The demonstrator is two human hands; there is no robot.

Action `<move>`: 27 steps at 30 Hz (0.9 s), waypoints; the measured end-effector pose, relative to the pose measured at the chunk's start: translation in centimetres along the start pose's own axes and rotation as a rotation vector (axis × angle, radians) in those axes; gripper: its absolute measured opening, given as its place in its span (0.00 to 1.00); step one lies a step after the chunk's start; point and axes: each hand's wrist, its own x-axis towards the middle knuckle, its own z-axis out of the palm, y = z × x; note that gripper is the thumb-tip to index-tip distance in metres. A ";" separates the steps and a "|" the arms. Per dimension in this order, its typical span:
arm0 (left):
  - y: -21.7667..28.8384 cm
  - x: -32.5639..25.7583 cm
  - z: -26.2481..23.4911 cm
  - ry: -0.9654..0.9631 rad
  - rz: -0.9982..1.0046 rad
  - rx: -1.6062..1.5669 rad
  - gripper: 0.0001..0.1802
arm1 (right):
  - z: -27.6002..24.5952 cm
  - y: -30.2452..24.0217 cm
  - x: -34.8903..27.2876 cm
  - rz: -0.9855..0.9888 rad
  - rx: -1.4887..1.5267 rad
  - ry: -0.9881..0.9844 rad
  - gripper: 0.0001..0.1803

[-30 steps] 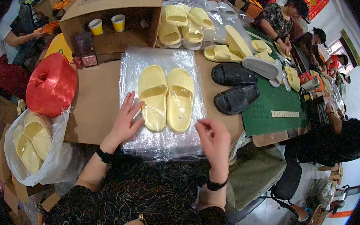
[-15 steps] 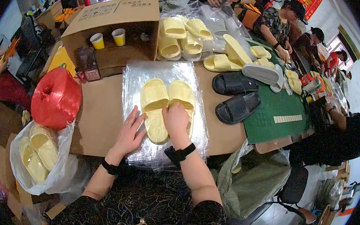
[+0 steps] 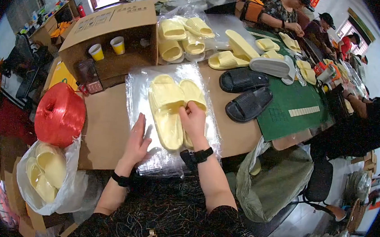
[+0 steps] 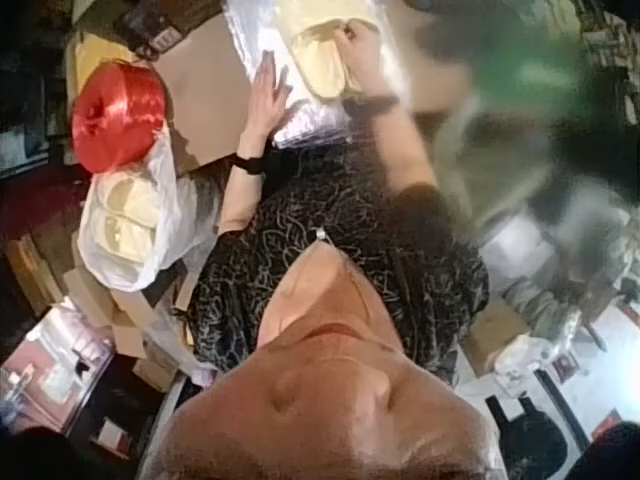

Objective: Packing sandals into plastic bags and organizing them into larger containers in a factory setting.

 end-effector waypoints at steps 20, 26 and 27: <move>0.3 0.3 0.2 -0.071 -0.008 0.205 0.38 | -26.7 17.7 -19.7 0.662 1.099 0.870 0.18; -0.4 -0.1 0.6 -0.062 0.045 0.220 0.38 | -25.3 14.8 -14.5 0.786 1.293 1.228 0.14; -0.2 0.5 1.0 -0.069 0.061 0.202 0.38 | -25.9 13.7 -13.8 0.671 1.170 1.259 0.14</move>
